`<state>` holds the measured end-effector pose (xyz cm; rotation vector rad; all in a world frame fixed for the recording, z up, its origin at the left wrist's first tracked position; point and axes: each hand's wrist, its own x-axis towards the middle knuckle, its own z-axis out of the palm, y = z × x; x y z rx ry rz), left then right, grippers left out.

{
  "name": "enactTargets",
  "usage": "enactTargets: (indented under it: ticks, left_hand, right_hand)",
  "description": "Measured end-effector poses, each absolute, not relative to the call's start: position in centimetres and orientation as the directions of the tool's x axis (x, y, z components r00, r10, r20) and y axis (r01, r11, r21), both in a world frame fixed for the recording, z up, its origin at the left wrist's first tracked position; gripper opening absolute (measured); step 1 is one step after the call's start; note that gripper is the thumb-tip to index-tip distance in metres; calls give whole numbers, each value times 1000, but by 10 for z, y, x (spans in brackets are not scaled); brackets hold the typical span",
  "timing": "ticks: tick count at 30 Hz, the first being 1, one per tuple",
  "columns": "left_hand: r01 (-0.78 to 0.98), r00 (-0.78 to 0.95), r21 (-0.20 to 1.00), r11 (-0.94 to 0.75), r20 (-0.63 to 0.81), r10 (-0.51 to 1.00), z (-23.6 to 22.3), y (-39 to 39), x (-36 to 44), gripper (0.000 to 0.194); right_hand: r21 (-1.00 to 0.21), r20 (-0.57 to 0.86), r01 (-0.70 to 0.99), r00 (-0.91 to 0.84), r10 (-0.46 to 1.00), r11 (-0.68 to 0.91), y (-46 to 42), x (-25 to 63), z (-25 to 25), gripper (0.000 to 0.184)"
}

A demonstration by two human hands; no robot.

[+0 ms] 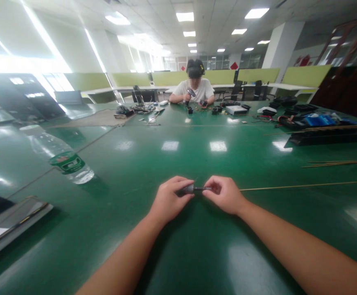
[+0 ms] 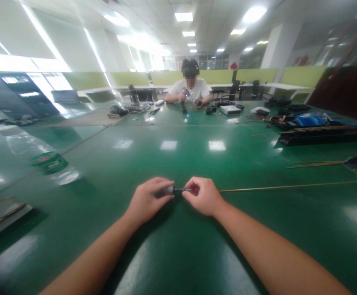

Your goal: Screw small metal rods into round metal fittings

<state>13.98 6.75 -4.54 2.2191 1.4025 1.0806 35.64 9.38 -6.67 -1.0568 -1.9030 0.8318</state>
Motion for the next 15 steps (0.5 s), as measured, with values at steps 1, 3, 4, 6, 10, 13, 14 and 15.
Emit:
enactTargets:
  ticks: [1,3,4,6,10,13,14,15]
  left_hand:
    - [643,243,595,-481,437,866,-45,68,138,31]
    - [651,247,583,-486,443,862,-45,68,135,31]
    - [655,247,577,-488,446,860,-45,68,134,31]
    - [660,248,570,-490,450,858,-46,69,132,31]
    - [659,252,568,-494,452,856,-46,70,132,31]
    - [663,252,563,-494,454,855,-46,70,133,32]
    - [663,253,561,-495,455,854,-45,70,132,32]
    - [664,252,559,-496,457,853,-45,70,132,32]
  right_hand:
    - [-821,319,367,-342,884,438,94,356,-66,7]
    - [-822,319,366,-341,884,437,94,357,-66,7]
    - [-823,319,364,-339,885,436,94,357,-65,8]
    - [-824,320,363,-334,886,435,94,357,-65,8]
    - [-819,319,372,-335,886,436,94,357,-65,8]
    - [-820,319,372,-334,887,435,95,358,-66,8]
    - [-820,319,372,-333,887,435,95,358,-65,8]
    - [-820,320,373,-333,887,435,94,357,-65,8]
